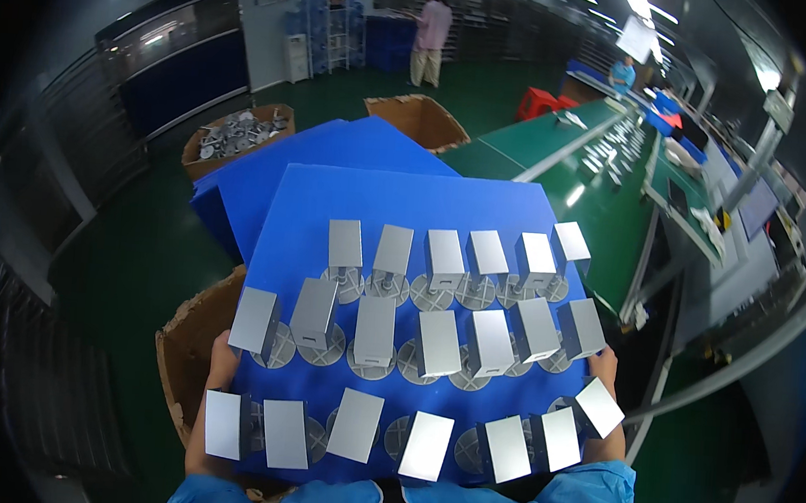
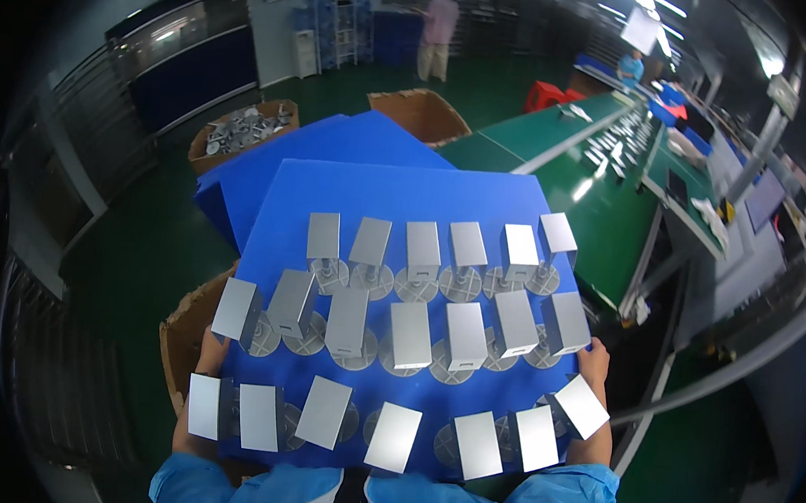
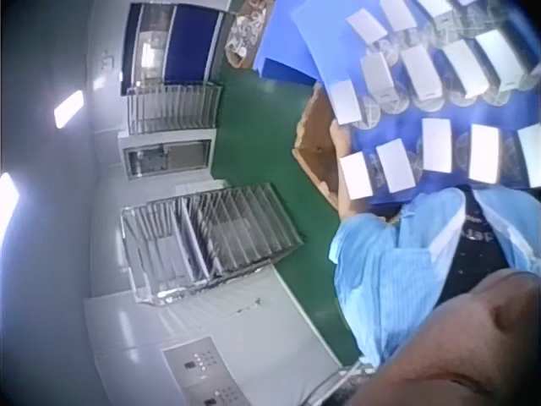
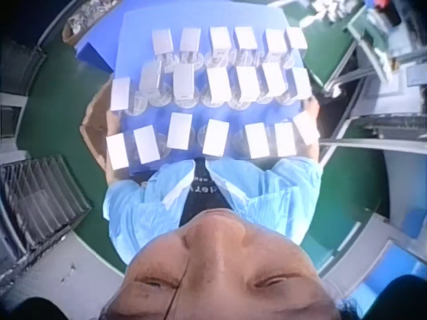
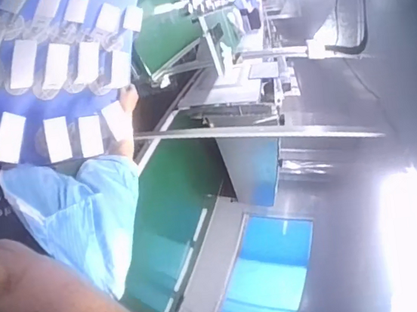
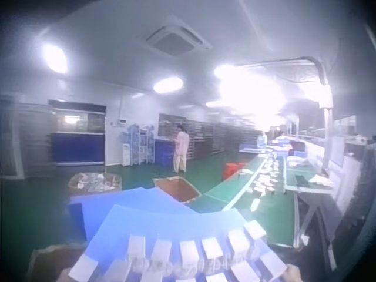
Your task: The person places small white rectangular components onto circular bases attached to a blue tray. They repeatedly pick up components from a green table and place them onto the tray, arranging them in rows. The person also moves the tray to different locations on the table during the process.
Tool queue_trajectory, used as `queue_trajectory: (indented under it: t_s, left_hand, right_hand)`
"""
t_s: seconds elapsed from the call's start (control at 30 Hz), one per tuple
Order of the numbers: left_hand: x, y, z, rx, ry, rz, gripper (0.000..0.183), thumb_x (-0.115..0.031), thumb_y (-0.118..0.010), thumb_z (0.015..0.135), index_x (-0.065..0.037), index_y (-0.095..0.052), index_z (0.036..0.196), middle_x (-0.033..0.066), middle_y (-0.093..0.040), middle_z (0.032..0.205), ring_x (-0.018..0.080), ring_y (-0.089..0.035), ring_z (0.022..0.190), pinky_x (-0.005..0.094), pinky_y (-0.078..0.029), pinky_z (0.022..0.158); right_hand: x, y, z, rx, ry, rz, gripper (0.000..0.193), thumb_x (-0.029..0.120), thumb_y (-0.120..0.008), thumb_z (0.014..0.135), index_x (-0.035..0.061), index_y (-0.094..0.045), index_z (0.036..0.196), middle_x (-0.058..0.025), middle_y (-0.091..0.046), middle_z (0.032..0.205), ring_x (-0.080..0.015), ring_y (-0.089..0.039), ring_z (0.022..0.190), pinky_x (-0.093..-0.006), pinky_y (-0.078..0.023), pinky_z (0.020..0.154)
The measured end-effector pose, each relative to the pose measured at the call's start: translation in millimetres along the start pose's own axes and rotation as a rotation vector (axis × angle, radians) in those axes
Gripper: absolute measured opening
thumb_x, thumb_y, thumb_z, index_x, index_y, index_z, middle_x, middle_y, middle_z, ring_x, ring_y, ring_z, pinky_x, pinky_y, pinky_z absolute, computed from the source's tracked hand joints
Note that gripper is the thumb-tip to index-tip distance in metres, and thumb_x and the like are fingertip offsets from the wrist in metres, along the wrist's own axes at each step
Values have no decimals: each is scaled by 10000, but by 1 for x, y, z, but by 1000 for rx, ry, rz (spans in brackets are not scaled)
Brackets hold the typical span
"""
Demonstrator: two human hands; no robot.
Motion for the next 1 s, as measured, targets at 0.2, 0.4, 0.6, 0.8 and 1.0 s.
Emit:
queue_trajectory:
  t_s: [0.2, 0.4, 0.6, 0.8, 1.0]
  left_hand:
    - [6, -21, 14, -168, 120, 80, 143, -63, -477, 811, 4, -591, 863, 116, -623, 766, 183, -580, 736, 295, -444, 667]
    - [-7, -23, 39, -278, 186, 69, 125, -58, -488, 810, 2, -591, 849, 82, -610, 738, 139, -559, 717, 280, -440, 653]
    - [24, -24, 74, -396, 169, 153, 189, -42, -501, 783, 36, -608, 918, 134, -644, 825, 189, -596, 784, 302, -453, 695]
    - [12, -34, 107, -520, 99, 114, 193, 8, -507, 764, 60, -595, 928, 130, -642, 814, 192, -599, 764, 306, -465, 712]
    - [44, -49, 104, -590, 434, 50, 386, 0, -532, 767, 54, -444, 1138, 148, -551, 1038, 221, -524, 985, 321, -406, 860]
  right_hand:
    - [63, -38, 97, 40, 104, -14, 304, 231, -575, 701, -10, -596, 886, -244, -597, 778, -402, -579, 771, -425, -449, 665]
    - [112, -92, 191, 85, 214, -25, 306, 203, -570, 689, -10, -601, 908, -253, -598, 812, -394, -587, 791, -421, -457, 686]
    - [175, -173, 269, 142, 287, 47, 315, 200, -574, 679, -11, -611, 908, -252, -602, 822, -388, -593, 805, -421, -460, 701]
    - [250, -267, 334, 241, 310, 98, 380, 292, -602, 683, -2, -614, 924, -233, -611, 867, -381, -594, 814, -412, -462, 716]
    - [301, -349, 385, 388, 367, 113, 430, 323, -659, 696, -51, -606, 902, -247, -608, 827, -373, -595, 827, -402, -468, 707]
Point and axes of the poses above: each hand's wrist, its own z-axis towards the middle knuckle, its own y-axis out of the back of the hand, x = y × z, the point moved 3 cm from there along z, towards the middle knuckle
